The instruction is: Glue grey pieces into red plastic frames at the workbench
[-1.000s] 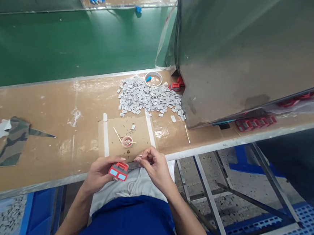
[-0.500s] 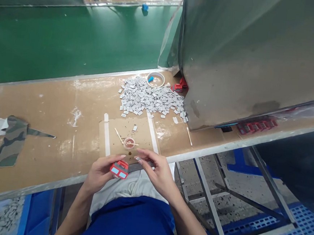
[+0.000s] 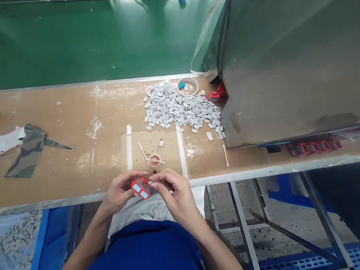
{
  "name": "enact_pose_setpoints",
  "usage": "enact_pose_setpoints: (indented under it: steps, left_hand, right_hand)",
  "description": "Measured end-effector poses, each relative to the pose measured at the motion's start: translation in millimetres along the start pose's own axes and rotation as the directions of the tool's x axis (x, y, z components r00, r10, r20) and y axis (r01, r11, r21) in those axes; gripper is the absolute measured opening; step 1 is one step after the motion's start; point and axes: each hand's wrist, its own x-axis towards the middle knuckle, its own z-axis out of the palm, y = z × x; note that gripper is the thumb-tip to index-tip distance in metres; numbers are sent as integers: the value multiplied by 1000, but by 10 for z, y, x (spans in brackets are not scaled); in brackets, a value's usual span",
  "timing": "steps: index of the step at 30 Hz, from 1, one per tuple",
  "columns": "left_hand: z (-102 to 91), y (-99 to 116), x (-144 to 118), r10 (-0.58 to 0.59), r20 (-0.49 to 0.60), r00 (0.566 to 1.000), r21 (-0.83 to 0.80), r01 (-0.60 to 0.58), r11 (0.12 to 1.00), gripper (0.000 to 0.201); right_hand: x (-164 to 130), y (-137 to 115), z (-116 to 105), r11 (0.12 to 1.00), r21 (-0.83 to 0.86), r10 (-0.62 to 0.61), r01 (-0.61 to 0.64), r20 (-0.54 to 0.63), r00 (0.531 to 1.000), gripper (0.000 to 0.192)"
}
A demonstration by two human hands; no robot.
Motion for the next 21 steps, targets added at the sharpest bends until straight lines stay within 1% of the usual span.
enact_pose_setpoints:
  steps: [3,5,8,11,14,17,19,21]
  left_hand:
    - [1,8,10,3,7,1000,16,-3,1000,47]
    - [-3,15,19,4,18,1000,36,-5,999,48]
    - [-8,21,28,18,32,999,53,-20,998,49]
    - [-8,22,30,50,37,998,66,-52,996,48]
    - [-6,31,36,81,43,996,97,-85,992,46]
    - [-1,40,45,119,45,992,148,-124,981,45]
    - [3,36,49,147,34,989,179,-151,972,44]
    - [5,23,47,169,16,986,196,-169,966,42]
  right_hand:
    - [2,30,32,996,55,70,-70,6,998,16]
    - [7,43,51,993,69,94,-95,21,995,18]
    - [16,58,65,996,51,77,-78,33,997,18]
    - [26,52,52,999,-3,33,-33,44,999,16]
    - [39,2,13,997,-79,-3,9,81,997,16]
    - [61,-63,-20,991,-135,-3,19,119,993,17]
    - [71,-77,-14,987,-160,5,13,114,993,18]
    - [65,-52,19,984,-180,10,5,83,997,18]
